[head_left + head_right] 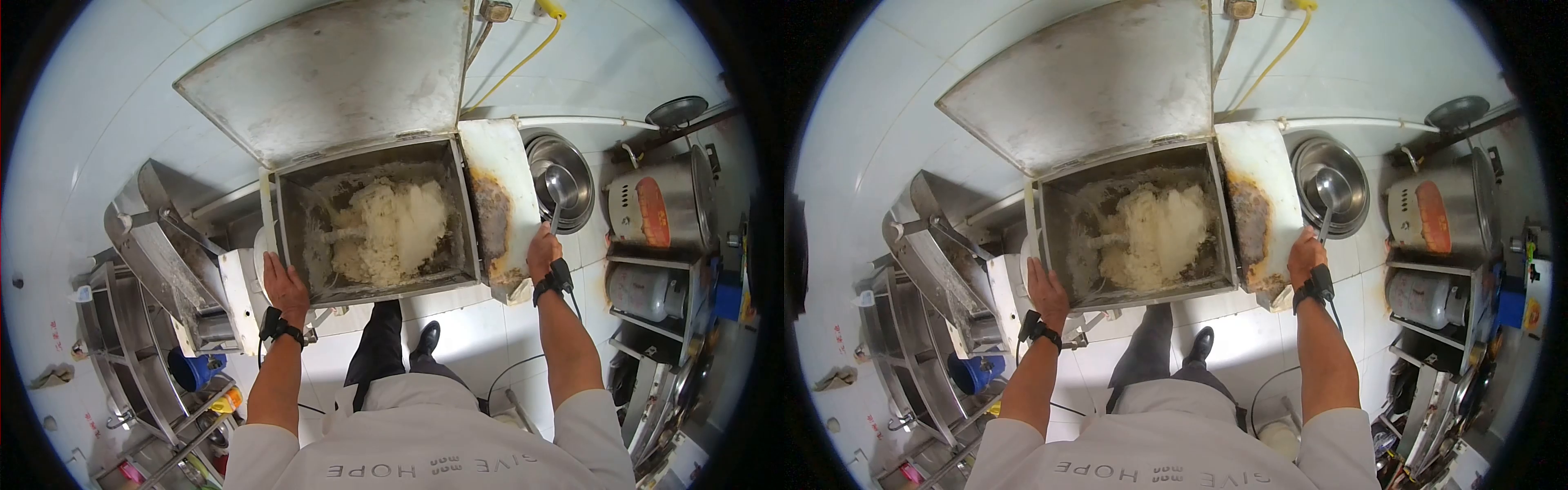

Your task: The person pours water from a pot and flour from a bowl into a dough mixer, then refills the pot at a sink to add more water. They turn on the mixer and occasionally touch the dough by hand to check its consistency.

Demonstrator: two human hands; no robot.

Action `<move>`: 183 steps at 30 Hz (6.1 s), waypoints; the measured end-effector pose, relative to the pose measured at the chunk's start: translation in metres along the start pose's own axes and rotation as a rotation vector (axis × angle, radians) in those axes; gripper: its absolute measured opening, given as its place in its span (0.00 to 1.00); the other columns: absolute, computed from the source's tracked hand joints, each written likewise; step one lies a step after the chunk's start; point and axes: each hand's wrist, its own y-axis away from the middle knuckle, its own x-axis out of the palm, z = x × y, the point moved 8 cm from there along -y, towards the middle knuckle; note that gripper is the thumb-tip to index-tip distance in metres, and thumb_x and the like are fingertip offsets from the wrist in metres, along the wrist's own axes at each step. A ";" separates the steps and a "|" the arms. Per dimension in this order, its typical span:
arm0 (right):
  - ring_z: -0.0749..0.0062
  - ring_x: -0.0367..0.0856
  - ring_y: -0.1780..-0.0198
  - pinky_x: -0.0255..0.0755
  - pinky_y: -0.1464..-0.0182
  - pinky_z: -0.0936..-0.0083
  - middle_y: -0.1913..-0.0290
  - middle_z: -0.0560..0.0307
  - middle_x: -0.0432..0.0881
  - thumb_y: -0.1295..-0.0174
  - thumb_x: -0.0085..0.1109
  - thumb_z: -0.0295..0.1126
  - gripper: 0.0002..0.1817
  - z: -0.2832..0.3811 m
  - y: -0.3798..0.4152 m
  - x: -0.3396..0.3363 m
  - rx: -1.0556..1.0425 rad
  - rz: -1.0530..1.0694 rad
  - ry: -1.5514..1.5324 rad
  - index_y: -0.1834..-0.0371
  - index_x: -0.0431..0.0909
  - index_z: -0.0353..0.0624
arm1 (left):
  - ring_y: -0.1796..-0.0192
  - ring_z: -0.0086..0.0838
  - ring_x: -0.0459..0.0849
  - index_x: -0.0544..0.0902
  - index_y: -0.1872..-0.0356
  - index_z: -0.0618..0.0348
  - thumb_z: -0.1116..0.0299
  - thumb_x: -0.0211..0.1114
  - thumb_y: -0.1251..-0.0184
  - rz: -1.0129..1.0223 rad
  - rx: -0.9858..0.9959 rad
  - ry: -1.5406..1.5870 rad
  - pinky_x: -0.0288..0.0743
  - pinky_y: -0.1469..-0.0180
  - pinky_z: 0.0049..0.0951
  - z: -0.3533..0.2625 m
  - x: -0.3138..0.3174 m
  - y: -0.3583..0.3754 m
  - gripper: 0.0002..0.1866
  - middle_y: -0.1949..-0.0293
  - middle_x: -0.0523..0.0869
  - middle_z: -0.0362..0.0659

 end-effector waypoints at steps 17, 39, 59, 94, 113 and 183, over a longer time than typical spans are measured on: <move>0.36 0.82 0.56 0.74 0.50 0.49 0.64 0.33 0.84 0.26 0.28 0.53 0.36 -0.006 -0.006 0.010 -0.009 0.064 -0.033 0.66 0.85 0.35 | 0.28 0.57 0.59 0.71 0.34 0.62 0.59 0.65 0.37 0.095 0.203 -0.034 0.54 0.27 0.50 -0.059 -0.001 -0.044 0.32 0.31 0.66 0.62; 0.42 0.84 0.63 0.75 0.53 0.55 0.70 0.38 0.84 0.25 0.32 0.48 0.32 0.007 0.002 -0.014 -0.007 0.063 -0.031 0.69 0.85 0.40 | 0.26 0.59 0.54 0.68 0.30 0.46 0.35 0.71 0.55 1.143 0.713 -0.308 0.50 0.28 0.63 -0.253 0.181 -0.020 0.50 0.26 0.61 0.51; 0.42 0.84 0.66 0.77 0.56 0.55 0.71 0.40 0.84 0.25 0.33 0.48 0.32 0.008 0.003 -0.013 -0.042 -0.023 0.021 0.72 0.85 0.40 | 0.43 0.54 0.79 0.74 0.43 0.60 0.62 0.77 0.50 0.724 0.189 0.352 0.74 0.44 0.43 -0.093 0.148 -0.052 0.32 0.50 0.82 0.62; 0.43 0.84 0.62 0.76 0.52 0.55 0.69 0.39 0.85 0.26 0.32 0.48 0.32 0.008 0.002 -0.013 -0.011 0.025 0.028 0.70 0.85 0.40 | 0.27 0.75 0.45 0.49 0.22 0.41 0.32 0.80 0.73 1.075 0.660 -0.013 0.54 0.29 0.58 -0.239 0.197 0.001 0.72 0.27 0.44 0.73; 0.38 0.83 0.62 0.75 0.53 0.51 0.68 0.35 0.84 0.27 0.35 0.50 0.32 0.007 0.000 -0.010 -0.014 0.014 0.009 0.69 0.85 0.37 | 0.34 0.52 0.72 0.58 0.27 0.62 0.54 0.75 0.46 0.753 0.086 0.336 0.68 0.35 0.46 -0.088 0.184 -0.079 0.49 0.35 0.70 0.63; 0.41 0.83 0.62 0.75 0.53 0.53 0.68 0.40 0.85 0.26 0.33 0.50 0.32 0.007 -0.001 -0.012 0.007 0.026 0.037 0.69 0.85 0.39 | 0.51 0.57 0.80 0.78 0.39 0.56 0.68 0.72 0.45 0.811 0.707 0.051 0.76 0.46 0.56 -0.265 0.238 -0.025 0.29 0.51 0.82 0.58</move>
